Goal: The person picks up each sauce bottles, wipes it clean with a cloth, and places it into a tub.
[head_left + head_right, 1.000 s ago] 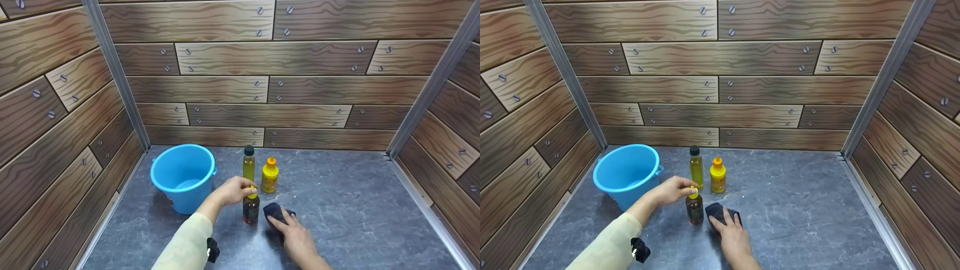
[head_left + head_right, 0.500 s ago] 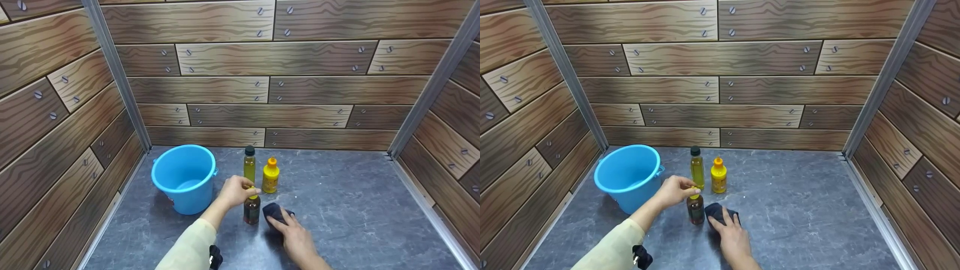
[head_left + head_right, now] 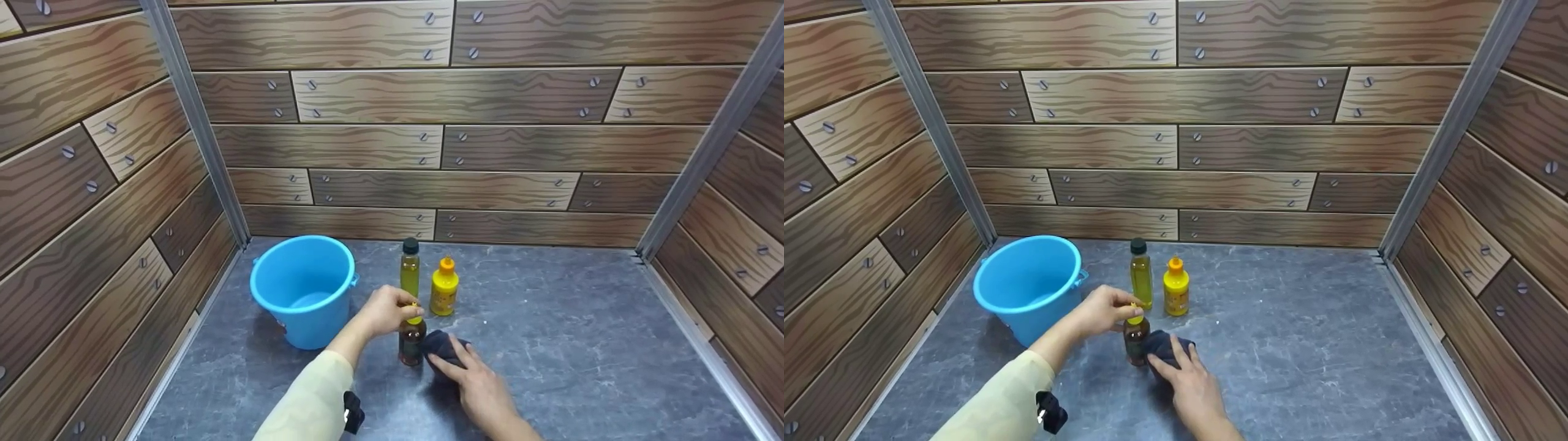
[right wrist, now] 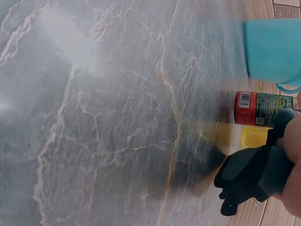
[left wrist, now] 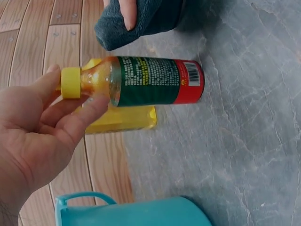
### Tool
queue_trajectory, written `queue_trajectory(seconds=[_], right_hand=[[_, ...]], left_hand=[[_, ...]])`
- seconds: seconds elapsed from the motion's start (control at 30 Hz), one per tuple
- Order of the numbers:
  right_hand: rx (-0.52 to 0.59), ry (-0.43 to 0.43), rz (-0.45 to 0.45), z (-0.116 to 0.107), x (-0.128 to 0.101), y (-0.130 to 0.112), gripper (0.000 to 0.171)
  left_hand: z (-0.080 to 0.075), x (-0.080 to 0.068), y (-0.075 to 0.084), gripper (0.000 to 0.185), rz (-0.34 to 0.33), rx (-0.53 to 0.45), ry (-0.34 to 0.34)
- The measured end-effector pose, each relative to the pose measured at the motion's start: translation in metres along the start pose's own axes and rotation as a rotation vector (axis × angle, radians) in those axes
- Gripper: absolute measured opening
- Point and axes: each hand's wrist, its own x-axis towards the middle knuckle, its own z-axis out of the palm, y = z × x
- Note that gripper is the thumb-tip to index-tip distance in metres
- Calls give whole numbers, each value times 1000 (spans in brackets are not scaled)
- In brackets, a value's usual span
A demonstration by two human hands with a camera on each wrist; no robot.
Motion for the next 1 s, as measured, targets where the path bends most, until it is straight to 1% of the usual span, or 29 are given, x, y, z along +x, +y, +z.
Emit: queue_trajectory(seconds=[0.13,0.23,0.33,0.47,0.63,0.87,1.0], right_hand=[[3,8,-36,-1,1,-2,72],[-17,39,-72,-2,4,-3,77],[-48,90,-112,-3,9,-4,80],[-84,119,-149,-5,15,-6,81],[-95,98,-157,-7,23,-6,80],[-99,60,-131,-8,32,-9,78],[-100,42,-132,-7,37,-10,76]], left_hand=[[-2,0,-2,18,-4,-23,-37],[-3,1,-3,18,14,35,-42],[-4,2,-1,20,36,120,-40],[-6,3,2,22,34,181,-46],[-7,4,4,21,19,210,-49],[-8,5,3,17,10,198,-54],[-7,5,3,17,2,200,-55]])
